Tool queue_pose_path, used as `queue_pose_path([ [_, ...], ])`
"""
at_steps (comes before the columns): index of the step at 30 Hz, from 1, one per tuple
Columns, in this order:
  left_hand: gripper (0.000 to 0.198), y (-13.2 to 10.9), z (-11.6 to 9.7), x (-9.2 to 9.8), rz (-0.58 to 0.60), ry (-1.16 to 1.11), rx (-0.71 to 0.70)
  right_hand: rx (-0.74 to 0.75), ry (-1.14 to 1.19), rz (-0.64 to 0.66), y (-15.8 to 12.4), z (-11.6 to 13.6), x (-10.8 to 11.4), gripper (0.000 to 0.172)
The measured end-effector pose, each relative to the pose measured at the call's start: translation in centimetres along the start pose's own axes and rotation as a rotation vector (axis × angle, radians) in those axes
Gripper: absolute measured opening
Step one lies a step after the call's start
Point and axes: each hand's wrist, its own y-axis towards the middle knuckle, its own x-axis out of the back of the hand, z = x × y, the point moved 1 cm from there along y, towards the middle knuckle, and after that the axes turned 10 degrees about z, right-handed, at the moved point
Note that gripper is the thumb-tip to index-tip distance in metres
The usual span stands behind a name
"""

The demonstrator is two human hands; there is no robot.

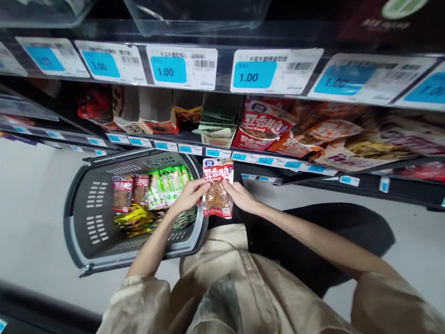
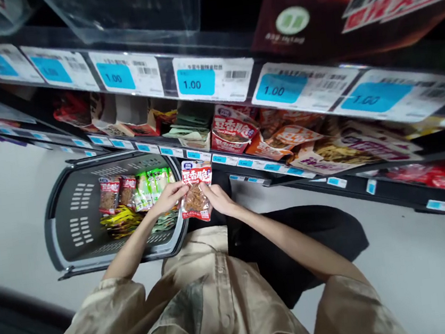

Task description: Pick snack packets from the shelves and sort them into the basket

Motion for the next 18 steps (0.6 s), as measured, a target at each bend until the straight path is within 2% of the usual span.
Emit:
queue_pose_path([
  [7,0.058,-0.1,-0.3,0.1,0.052,0.055,0.01,0.007,0.036,-0.047,0.3,-1.1,0.1,0.083],
  [10,0.056,-0.1,-0.3,0.1,0.037,0.07,0.002,0.012,0.099,-0.027,0.4,-1.2,0.0,0.082],
  [14,0.057,0.2,-0.2,0.1,-0.054,0.015,-0.022,0.03,0.25,0.143,0.5,-1.1,0.2,0.086],
  [18,0.064,0.4,0.0,1.1,-0.239,-0.139,-0.11,0.035,0.362,0.272,0.6,-0.6,0.5,0.097],
])
